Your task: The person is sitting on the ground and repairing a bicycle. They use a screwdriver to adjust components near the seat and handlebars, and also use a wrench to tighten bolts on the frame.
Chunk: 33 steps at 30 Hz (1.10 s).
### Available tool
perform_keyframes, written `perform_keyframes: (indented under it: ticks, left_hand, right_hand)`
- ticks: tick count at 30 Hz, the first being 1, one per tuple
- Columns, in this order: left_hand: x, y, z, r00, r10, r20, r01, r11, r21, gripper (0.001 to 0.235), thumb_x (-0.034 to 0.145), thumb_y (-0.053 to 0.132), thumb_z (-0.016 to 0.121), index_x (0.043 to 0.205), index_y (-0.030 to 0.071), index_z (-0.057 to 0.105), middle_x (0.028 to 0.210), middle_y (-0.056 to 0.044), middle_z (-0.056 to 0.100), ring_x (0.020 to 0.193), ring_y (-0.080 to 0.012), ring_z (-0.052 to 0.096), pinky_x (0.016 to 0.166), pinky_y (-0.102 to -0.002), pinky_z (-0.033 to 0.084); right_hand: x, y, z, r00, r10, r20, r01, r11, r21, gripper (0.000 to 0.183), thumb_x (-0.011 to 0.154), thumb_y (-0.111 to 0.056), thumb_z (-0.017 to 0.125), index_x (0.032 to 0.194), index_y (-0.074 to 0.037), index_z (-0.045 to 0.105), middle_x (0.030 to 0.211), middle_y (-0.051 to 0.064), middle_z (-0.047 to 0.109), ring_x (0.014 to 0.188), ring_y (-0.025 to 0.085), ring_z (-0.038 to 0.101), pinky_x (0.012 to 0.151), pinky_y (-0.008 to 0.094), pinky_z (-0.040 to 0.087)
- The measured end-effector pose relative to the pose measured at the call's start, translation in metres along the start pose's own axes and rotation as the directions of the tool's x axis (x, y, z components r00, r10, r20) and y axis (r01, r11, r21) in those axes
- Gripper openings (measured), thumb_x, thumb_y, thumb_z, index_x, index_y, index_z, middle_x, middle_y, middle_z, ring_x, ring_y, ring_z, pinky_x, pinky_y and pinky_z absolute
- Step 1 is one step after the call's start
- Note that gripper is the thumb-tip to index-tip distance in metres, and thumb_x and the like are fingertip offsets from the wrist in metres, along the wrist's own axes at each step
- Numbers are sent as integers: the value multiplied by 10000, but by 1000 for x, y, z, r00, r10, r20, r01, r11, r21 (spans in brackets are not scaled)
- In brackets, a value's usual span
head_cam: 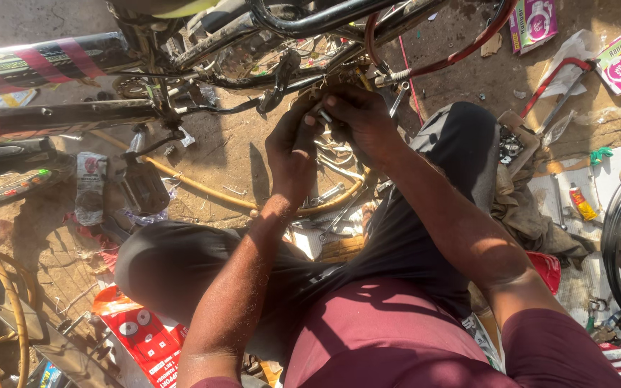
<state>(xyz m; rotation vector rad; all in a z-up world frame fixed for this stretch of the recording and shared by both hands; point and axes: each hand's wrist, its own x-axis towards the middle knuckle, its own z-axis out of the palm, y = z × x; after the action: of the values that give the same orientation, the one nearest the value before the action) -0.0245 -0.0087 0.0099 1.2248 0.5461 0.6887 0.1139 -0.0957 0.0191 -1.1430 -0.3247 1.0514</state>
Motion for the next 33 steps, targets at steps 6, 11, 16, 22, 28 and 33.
perform_keyframes:
  ticks: [6, 11, 16, 22, 28, 33]
  left_hand:
    - [-2, -9, -7, 967, -139, -214, 152, 987, 49, 457, 1009, 238, 686, 1370, -39, 640, 1021, -105, 734, 818, -142, 565, 690, -264, 469]
    - [10, -15, -29, 930, 122, -346, -111, 993, 51, 678, 976, 232, 815, 1492, -86, 511, 1269, -188, 704, 1178, -209, 664, 1025, -301, 543]
    - [17, 11, -36, 925, 137, -355, -125, 991, 57, 810, 910, 185, 795, 1549, -54, 359, 1307, -154, 641, 911, -127, 669, 715, -231, 559]
    - [23, 13, -46, 928, 195, -317, -162, 979, 126, 857, 873, 137, 823, 1577, -52, 373, 1326, -145, 635, 660, -28, 438, 554, -191, 373]
    - [32, 9, -51, 934, 186, -304, -184, 982, 34, 841, 874, 151, 852, 1555, -74, 413, 1402, -149, 612, 671, -39, 416, 558, -209, 356]
    - [31, 9, -47, 944, 132, -303, -156, 986, -57, 899, 904, 214, 832, 1584, -61, 312, 1385, -141, 560, 732, -46, 457, 600, -220, 410]
  right_hand:
    - [45, 19, -1, 978, -176, -110, 195, 960, 201, 171, 966, -167, 737, 1068, -37, 694, 897, 21, 710, 634, 91, 588, 574, 248, 509]
    - [84, 51, 6, 904, -345, -252, 404, 881, 244, 128, 1012, -148, 715, 1088, -46, 727, 826, -11, 629, 662, 63, 503, 582, 233, 419]
    - [111, 66, 19, 797, -467, -383, 530, 845, 72, 123, 1034, -147, 689, 931, -84, 666, 689, -34, 519, 605, 63, 437, 547, 249, 373]
    - [127, 63, 17, 840, -426, -337, 458, 889, 17, 129, 989, -41, 702, 893, -65, 619, 754, -17, 574, 666, 74, 499, 592, 259, 422]
    - [108, 39, 40, 872, -274, -405, 398, 879, 262, 177, 858, 77, 711, 954, -51, 635, 767, 36, 672, 596, 103, 598, 532, 248, 481]
    - [113, 50, 34, 831, -389, -399, 481, 861, 163, 133, 878, 77, 717, 910, -32, 647, 762, 29, 658, 569, 93, 570, 508, 236, 442]
